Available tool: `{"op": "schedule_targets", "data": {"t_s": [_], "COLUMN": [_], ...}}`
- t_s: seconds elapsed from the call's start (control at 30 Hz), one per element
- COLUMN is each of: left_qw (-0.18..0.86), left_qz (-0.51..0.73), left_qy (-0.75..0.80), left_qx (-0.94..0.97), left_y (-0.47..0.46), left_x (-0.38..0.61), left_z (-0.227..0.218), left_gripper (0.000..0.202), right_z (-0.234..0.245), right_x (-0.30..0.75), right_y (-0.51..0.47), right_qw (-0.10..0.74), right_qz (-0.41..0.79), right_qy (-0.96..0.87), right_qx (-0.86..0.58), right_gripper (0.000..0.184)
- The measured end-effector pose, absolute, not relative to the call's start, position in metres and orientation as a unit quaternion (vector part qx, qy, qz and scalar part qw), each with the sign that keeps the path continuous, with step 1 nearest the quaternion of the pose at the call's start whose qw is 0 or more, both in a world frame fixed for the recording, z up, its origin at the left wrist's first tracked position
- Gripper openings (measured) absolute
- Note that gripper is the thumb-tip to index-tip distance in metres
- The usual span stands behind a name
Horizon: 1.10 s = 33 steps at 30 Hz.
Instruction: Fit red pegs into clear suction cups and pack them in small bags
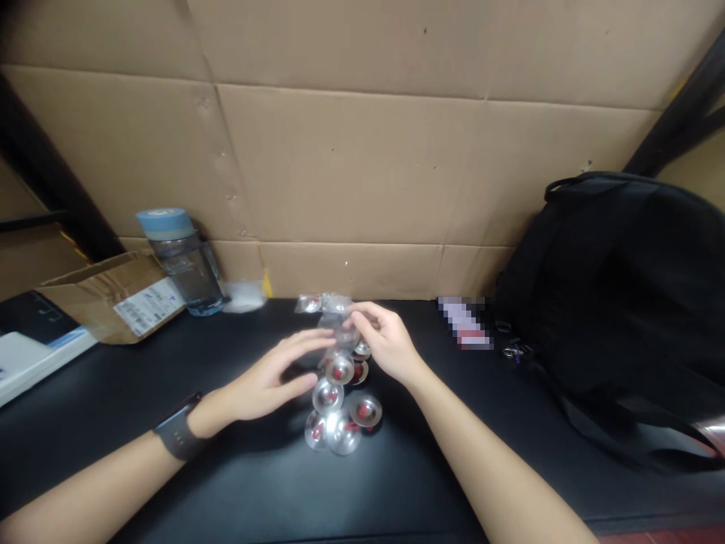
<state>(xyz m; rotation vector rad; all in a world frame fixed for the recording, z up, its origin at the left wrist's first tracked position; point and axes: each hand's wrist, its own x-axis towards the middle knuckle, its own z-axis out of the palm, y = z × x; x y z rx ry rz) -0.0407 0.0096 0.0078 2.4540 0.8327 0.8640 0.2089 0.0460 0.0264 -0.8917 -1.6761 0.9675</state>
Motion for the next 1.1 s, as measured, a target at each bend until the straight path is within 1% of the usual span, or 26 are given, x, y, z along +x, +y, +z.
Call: {"op": "schedule_targets", "data": {"t_s": [0.13,0.23,0.3,0.47,0.57,0.67,0.8,0.87,0.93,1.0,1.1], "left_qw": [0.224,0.233,0.235,0.229,0.214,0.154,-0.002,-0.079,-0.138,-0.172,-0.198], "left_qz": [0.336,0.346,0.352,0.349,0.334,0.325,0.330,0.320,0.297,0.275,0.269], "left_qy": [0.302,0.311,0.314,0.316,0.317,0.334,0.373,0.359,0.331,0.306,0.301], "left_qx": [0.864,0.854,0.850,0.852,0.862,0.871,0.867,0.873,0.885,0.895,0.893], "left_y": [0.010,0.011,0.012,0.016,0.016,0.015,0.012,0.011,0.009,0.006,0.006], "left_x": [-0.041,-0.044,-0.046,-0.050,-0.051,-0.051,-0.050,-0.048,-0.045,-0.040,-0.038], "left_z": [0.007,0.005,0.005,0.004,0.004,0.005,0.006,0.007,0.009,0.011,0.013], "left_gripper": [0.057,0.056,0.054,0.051,0.052,0.057,0.068,0.062,0.048,0.036,0.029], "right_z": [0.021,0.018,0.018,0.021,0.021,0.019,0.016,0.015,0.015,0.015,0.013], "right_x": [0.204,0.203,0.204,0.209,0.210,0.210,0.206,0.201,0.195,0.190,0.185], "right_y": [0.043,0.043,0.044,0.047,0.048,0.050,0.050,0.047,0.043,0.039,0.035], "right_qw": [0.455,0.445,0.454,0.489,0.509,0.518,0.525,0.531,0.525,0.513,0.503], "right_qz": [0.448,0.476,0.488,0.477,0.457,0.446,0.419,0.427,0.450,0.466,0.465], "right_qy": [-0.690,-0.685,-0.672,-0.641,-0.634,-0.634,-0.637,-0.626,-0.620,-0.626,-0.642], "right_qx": [-0.340,-0.325,-0.322,-0.349,-0.360,-0.363,-0.379,-0.380,-0.371,-0.357,-0.344], "right_gripper": [0.031,0.048,0.054,0.055,0.052,0.044,0.037,0.036,0.037,0.036,0.036]}}
